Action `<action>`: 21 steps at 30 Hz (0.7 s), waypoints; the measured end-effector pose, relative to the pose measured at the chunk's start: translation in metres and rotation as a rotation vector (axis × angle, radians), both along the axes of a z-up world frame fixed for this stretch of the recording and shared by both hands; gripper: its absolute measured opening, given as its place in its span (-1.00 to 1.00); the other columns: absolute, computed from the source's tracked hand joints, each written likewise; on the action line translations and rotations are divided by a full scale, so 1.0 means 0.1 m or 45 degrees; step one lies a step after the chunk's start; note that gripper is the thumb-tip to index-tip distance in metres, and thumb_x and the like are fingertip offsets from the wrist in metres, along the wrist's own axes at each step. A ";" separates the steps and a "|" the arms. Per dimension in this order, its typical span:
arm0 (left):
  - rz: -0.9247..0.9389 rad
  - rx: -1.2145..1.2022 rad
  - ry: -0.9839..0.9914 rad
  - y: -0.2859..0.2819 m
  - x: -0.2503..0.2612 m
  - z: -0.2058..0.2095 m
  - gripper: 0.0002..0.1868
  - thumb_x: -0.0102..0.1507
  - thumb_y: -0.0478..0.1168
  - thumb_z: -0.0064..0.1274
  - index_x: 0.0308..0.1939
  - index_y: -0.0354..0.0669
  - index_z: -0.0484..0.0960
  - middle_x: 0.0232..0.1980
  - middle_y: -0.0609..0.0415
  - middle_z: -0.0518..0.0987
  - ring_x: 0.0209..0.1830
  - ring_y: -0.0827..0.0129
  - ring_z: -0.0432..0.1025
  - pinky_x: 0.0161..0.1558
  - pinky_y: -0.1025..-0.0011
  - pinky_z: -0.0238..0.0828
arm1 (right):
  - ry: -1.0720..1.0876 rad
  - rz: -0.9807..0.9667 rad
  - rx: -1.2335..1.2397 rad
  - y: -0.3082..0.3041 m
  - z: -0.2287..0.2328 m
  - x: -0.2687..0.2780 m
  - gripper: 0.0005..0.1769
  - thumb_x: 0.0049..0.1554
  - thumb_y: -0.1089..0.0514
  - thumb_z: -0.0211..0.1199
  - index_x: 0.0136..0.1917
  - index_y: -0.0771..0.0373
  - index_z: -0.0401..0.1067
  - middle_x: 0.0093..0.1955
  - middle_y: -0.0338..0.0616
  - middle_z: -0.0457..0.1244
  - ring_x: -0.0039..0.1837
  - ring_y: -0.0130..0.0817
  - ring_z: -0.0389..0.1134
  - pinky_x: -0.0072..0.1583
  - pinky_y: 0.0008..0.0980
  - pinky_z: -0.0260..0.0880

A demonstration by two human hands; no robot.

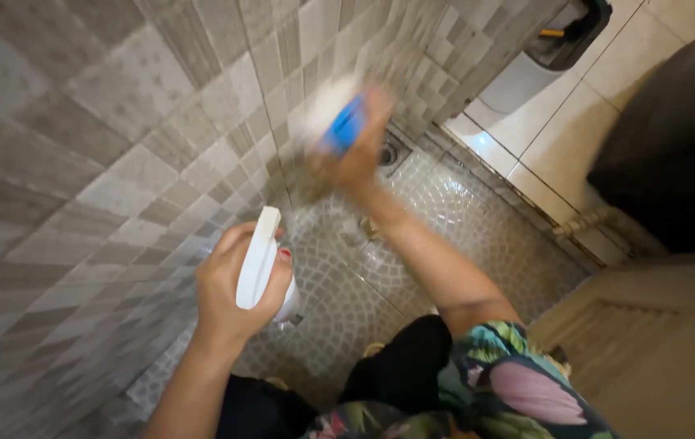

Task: Scrubbing bathroom tiles on the wall and floor using a brush, sponge, and cleaning spray.

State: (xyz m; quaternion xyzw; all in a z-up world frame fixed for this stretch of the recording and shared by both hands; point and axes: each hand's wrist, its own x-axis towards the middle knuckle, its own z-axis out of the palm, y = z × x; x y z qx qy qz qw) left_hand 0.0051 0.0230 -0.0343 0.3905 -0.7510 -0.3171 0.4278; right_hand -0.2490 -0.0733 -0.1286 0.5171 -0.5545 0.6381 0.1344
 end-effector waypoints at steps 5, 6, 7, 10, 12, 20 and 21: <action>-0.049 -0.047 0.017 0.02 0.13 -0.10 -0.79 0.12 -0.33 0.19 -0.16 -0.23 0.68 -0.05 -0.08 0.66 -0.13 0.16 0.61 -0.07 0.35 0.54 | 0.440 0.132 -0.261 -0.02 0.15 0.21 -0.09 0.09 -0.06 0.34 0.53 0.25 -0.05 0.38 0.05 0.11 0.40 0.08 0.17 0.48 0.06 0.19; -0.029 -0.066 0.022 -0.06 0.17 -0.07 -0.79 0.12 -0.33 0.19 -0.16 -0.23 0.68 -0.05 -0.08 0.66 -0.13 0.16 0.61 -0.07 0.35 0.54 | 0.446 0.150 -0.283 -0.25 0.18 -0.05 -0.09 0.09 -0.06 0.34 0.53 0.25 -0.05 0.38 0.05 0.11 0.40 0.08 0.17 0.48 0.06 0.19; 0.003 0.006 0.002 0.00 0.23 -0.07 -0.76 0.12 -0.33 0.18 -0.13 -0.25 0.68 -0.05 -0.09 0.66 -0.14 0.17 0.62 -0.09 0.34 0.54 | 0.122 0.097 -0.113 -0.28 0.10 -0.28 -0.14 0.24 -0.02 0.40 0.58 0.21 -0.03 0.44 0.03 0.09 0.46 0.02 0.16 0.52 0.03 0.16; 0.036 0.037 -0.006 0.10 0.33 -0.11 -0.75 0.13 -0.33 0.18 -0.12 -0.27 0.67 -0.05 -0.09 0.65 -0.13 0.16 0.62 -0.07 0.32 0.54 | 0.104 0.002 -0.034 -0.05 0.31 -0.02 -0.09 0.24 0.01 0.50 0.61 0.12 -0.03 0.51 0.03 0.02 0.53 0.09 0.09 0.53 0.08 0.09; 0.015 -0.033 0.007 0.01 0.29 -0.06 -0.77 0.13 -0.33 0.19 -0.13 -0.27 0.66 -0.05 -0.08 0.65 -0.10 0.15 0.61 -0.03 0.31 0.55 | 0.413 -0.063 -0.137 0.07 0.28 0.25 0.01 0.10 -0.03 0.53 0.58 0.06 -0.06 0.51 0.05 -0.02 0.54 0.21 0.05 0.50 0.15 0.08; 0.040 0.035 -0.030 0.12 0.30 0.01 -0.77 0.14 -0.35 0.13 -0.13 -0.27 0.69 -0.09 -0.07 0.69 -0.19 0.19 0.63 -0.12 0.34 0.55 | 0.183 0.263 0.151 0.23 -0.56 0.16 -0.07 0.04 -0.18 0.59 0.47 -0.03 0.09 0.45 0.01 0.06 0.48 0.10 0.14 0.46 0.10 0.20; 0.035 0.030 -0.030 0.13 0.30 -0.02 -0.77 0.14 -0.35 0.13 -0.13 -0.27 0.69 -0.09 -0.07 0.69 -0.19 0.19 0.63 -0.12 0.34 0.55 | 0.183 0.258 0.147 0.29 -0.47 0.34 -0.07 0.04 -0.18 0.59 0.47 -0.03 0.09 0.45 0.01 0.06 0.48 0.10 0.14 0.46 0.10 0.20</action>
